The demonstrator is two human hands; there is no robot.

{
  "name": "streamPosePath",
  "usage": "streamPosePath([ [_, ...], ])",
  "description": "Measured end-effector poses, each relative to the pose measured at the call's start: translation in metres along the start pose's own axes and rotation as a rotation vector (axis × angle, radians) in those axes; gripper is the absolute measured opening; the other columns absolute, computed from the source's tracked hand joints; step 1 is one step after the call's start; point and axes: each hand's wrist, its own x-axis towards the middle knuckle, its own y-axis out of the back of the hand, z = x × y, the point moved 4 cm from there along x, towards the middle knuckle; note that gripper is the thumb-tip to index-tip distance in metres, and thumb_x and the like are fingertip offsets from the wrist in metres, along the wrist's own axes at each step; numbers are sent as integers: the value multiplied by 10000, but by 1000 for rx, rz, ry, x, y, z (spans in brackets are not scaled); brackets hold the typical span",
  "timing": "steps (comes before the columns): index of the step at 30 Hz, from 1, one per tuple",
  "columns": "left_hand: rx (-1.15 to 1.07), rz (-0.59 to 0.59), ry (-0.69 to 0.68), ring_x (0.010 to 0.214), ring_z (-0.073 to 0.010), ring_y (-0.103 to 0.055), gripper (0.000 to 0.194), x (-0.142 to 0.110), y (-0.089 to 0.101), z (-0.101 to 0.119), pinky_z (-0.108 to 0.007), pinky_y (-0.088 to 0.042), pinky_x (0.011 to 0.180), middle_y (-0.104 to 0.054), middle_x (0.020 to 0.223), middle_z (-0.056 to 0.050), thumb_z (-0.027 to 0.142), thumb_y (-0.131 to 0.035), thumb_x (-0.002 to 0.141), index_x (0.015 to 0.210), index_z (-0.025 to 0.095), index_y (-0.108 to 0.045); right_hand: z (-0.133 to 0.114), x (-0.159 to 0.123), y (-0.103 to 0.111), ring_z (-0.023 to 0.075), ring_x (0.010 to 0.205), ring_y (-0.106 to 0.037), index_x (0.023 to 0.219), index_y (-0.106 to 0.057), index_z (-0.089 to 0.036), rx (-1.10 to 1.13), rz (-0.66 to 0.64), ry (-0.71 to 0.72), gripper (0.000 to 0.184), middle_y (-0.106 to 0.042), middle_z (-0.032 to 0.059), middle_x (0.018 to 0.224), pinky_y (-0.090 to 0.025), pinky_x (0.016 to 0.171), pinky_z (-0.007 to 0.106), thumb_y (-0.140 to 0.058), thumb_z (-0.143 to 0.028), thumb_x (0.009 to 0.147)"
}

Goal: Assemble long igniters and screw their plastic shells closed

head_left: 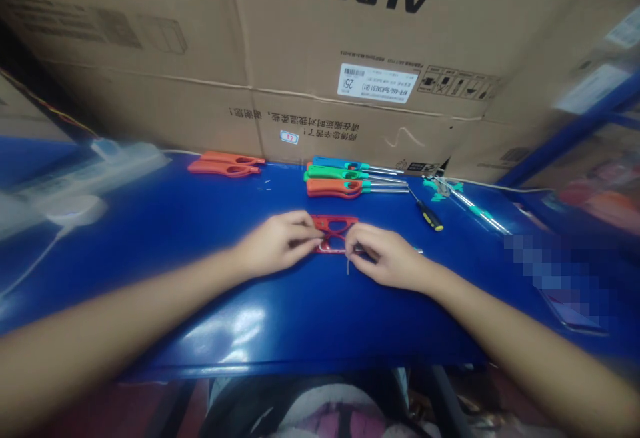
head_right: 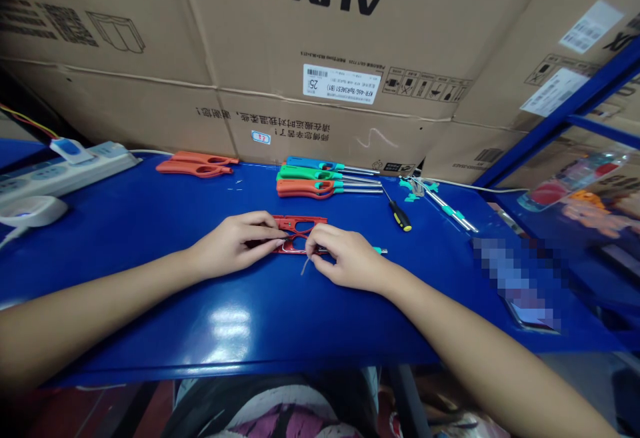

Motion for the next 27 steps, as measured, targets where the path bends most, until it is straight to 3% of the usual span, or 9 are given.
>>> streamPosePath([
  [14, -17, 22, 55, 817, -144, -663, 158, 1, -5, -1, -257, -530, 774, -667, 922, -55, 208, -644, 960, 950, 151, -791, 1, 1, 0, 138, 827, -596, 897, -579, -221, -17, -19, -21, 105, -648, 8, 960, -425, 700, 238, -587, -118, 876],
  [27, 140, -23, 22, 860, -188, -685, 232, 1, -7, 7, -302, -546, 790, -709, 979, -92, 216, -565, 999, 1019, 143, -784, -2, 1, 0, 135, 814, -597, 894, -576, -216, -59, -17, -27, 95, -644, 6, 938, -429, 691, 237, -583, -123, 877],
])
